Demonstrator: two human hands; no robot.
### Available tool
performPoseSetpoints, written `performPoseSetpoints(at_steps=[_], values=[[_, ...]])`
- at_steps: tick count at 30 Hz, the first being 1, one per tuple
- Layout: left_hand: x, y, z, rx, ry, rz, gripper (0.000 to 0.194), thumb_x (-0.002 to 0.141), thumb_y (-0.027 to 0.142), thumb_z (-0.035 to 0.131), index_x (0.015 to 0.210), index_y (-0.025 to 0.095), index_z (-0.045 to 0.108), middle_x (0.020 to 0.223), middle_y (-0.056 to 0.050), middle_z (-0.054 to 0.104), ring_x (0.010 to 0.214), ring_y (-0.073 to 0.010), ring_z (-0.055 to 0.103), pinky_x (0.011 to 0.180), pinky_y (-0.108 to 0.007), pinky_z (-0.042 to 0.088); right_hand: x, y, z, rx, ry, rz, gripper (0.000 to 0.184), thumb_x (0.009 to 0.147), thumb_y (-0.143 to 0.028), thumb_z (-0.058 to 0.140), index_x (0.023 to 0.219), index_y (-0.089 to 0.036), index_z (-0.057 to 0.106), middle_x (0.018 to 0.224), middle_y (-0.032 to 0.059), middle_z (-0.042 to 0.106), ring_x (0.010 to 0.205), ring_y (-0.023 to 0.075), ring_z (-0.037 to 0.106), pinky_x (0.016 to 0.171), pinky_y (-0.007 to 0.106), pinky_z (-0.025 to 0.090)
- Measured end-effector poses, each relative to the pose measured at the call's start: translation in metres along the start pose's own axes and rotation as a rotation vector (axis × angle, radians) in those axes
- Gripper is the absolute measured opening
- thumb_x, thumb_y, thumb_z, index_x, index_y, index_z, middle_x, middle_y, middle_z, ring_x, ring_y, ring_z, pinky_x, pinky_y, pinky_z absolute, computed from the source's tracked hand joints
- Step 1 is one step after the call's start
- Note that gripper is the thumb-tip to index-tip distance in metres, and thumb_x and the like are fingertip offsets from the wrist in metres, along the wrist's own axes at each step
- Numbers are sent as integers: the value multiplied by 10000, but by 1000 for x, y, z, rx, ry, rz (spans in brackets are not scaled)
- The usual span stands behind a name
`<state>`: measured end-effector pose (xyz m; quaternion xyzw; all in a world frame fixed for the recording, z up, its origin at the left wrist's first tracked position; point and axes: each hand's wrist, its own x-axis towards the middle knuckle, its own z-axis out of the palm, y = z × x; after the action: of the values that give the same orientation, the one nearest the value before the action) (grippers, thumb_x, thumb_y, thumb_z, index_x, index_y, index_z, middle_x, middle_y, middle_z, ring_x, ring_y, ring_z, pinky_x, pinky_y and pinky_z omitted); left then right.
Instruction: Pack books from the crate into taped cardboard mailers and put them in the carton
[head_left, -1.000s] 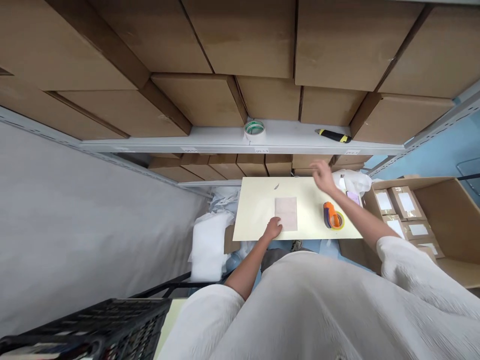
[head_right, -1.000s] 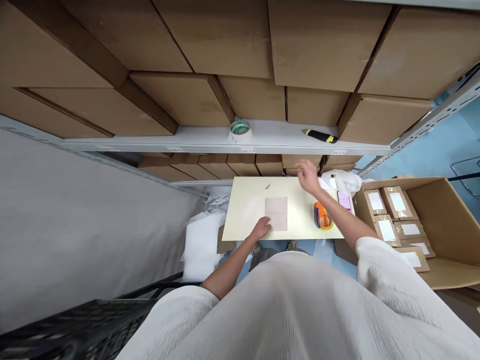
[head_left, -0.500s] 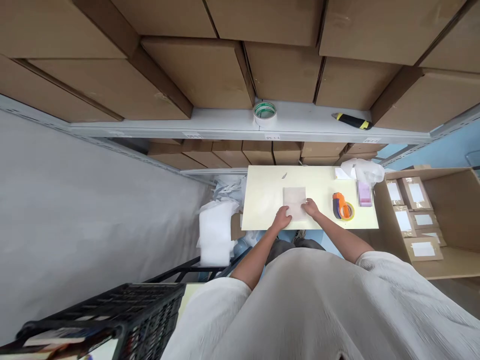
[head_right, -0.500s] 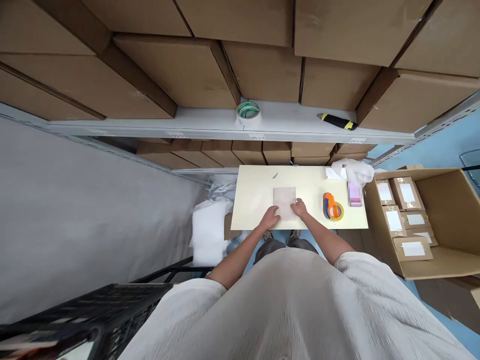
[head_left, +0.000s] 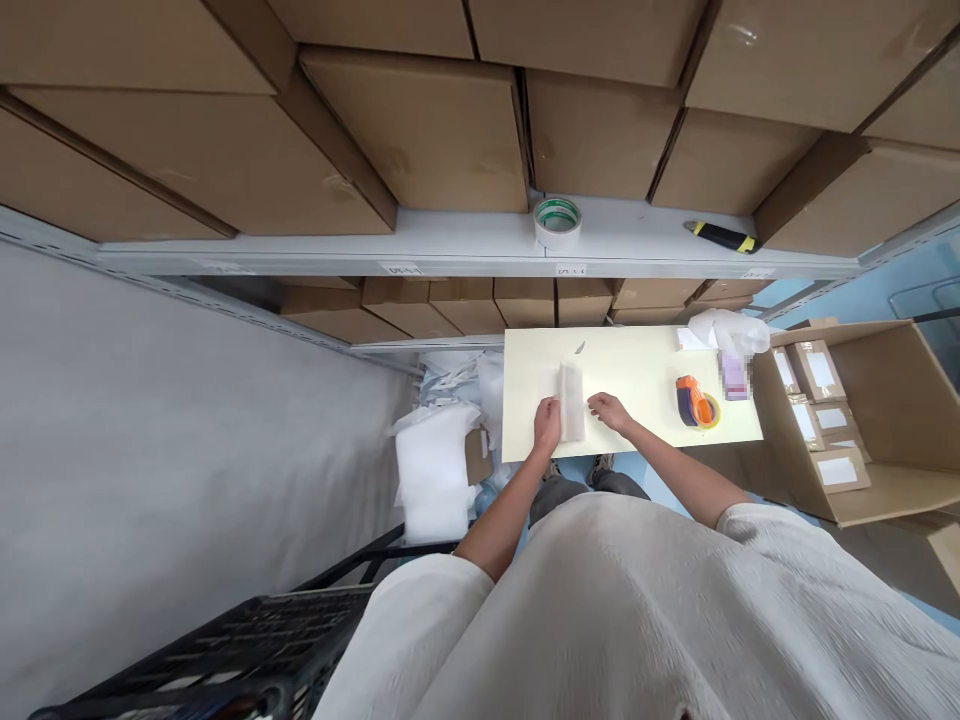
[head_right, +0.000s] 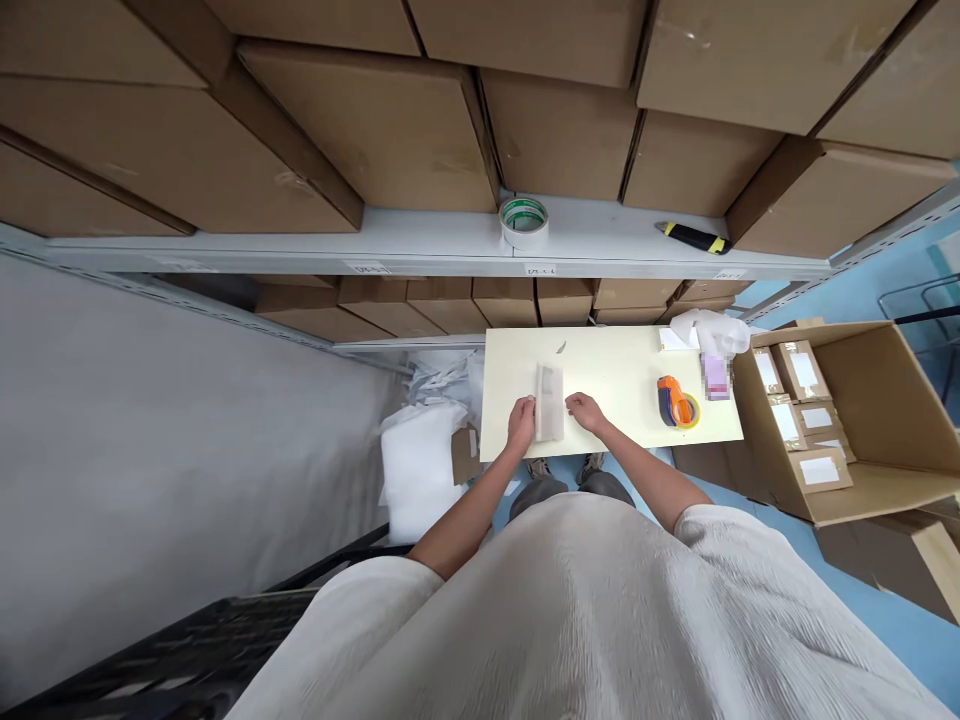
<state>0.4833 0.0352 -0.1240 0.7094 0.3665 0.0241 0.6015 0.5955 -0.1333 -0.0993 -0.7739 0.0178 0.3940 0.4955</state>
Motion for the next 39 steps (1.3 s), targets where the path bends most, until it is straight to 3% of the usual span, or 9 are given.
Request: performPoseSetpoints(at_steps=[2,5,9,13,17,22,26,33,39], values=[[6,-2,-15,20,32,-72,290,1066,471,513,1109,226,664,1112,-71,773,1076,-236,731,963,-338,564,3,4,12,-82,24,39,155,884,-305,678,996,-212,733,1028,78,779,952,234,742,857,342,600],[14,-8,-32,88,-35,-134,215,1022,386,577,1149,230,652,1186,-75,764,1114,-232,732,974,-325,555,8,12,28,-179,83,91,268,867,-294,686,1111,-216,764,1159,109,799,1101,281,745,961,382,598],[25,-14,-44,320,-98,-178,223,963,416,644,1069,227,697,1251,-129,735,1200,-315,709,1023,-396,544,15,19,48,-258,173,126,387,837,-273,687,1209,-204,769,1260,131,794,1205,302,728,1043,389,565],[35,-18,-48,433,-117,-261,388,923,466,698,1233,233,702,1406,-178,678,1329,-382,661,1099,-448,520,22,23,60,-296,226,165,339,816,-285,678,1127,-196,780,1159,116,808,1119,291,750,949,351,576],[34,-26,-50,358,-112,-270,667,928,377,696,1543,194,516,1536,-192,617,1404,-333,638,1164,-393,495,27,24,66,-328,292,208,252,822,-335,712,1036,-206,747,1087,97,801,1032,263,750,858,310,556],[31,-32,-56,253,-117,-260,703,924,262,674,1583,183,443,1517,-188,638,1329,-289,693,1120,-374,543,31,24,75,-268,275,210,134,778,-298,738,861,-228,659,912,46,747,876,222,710,717,277,521],[38,-32,-68,217,-129,-193,594,908,208,673,1486,214,535,1410,-141,706,1312,-278,697,1118,-380,555,46,14,87,-178,238,152,121,774,-271,716,819,-233,611,848,15,701,800,193,666,692,273,523],[62,-27,-96,281,-27,-24,560,914,195,643,1472,210,593,1522,-156,615,1445,-296,601,1268,-425,448,104,-36,111,-139,187,51,164,815,-253,684,974,-221,657,952,33,754,891,201,712,785,294,585],[76,-25,-107,424,-128,138,691,921,208,641,1600,202,514,1669,-158,538,1577,-337,482,1339,-481,365,140,-61,124,-180,173,25,254,831,-254,687,1079,-201,693,1038,68,783,936,222,732,839,324,604]])
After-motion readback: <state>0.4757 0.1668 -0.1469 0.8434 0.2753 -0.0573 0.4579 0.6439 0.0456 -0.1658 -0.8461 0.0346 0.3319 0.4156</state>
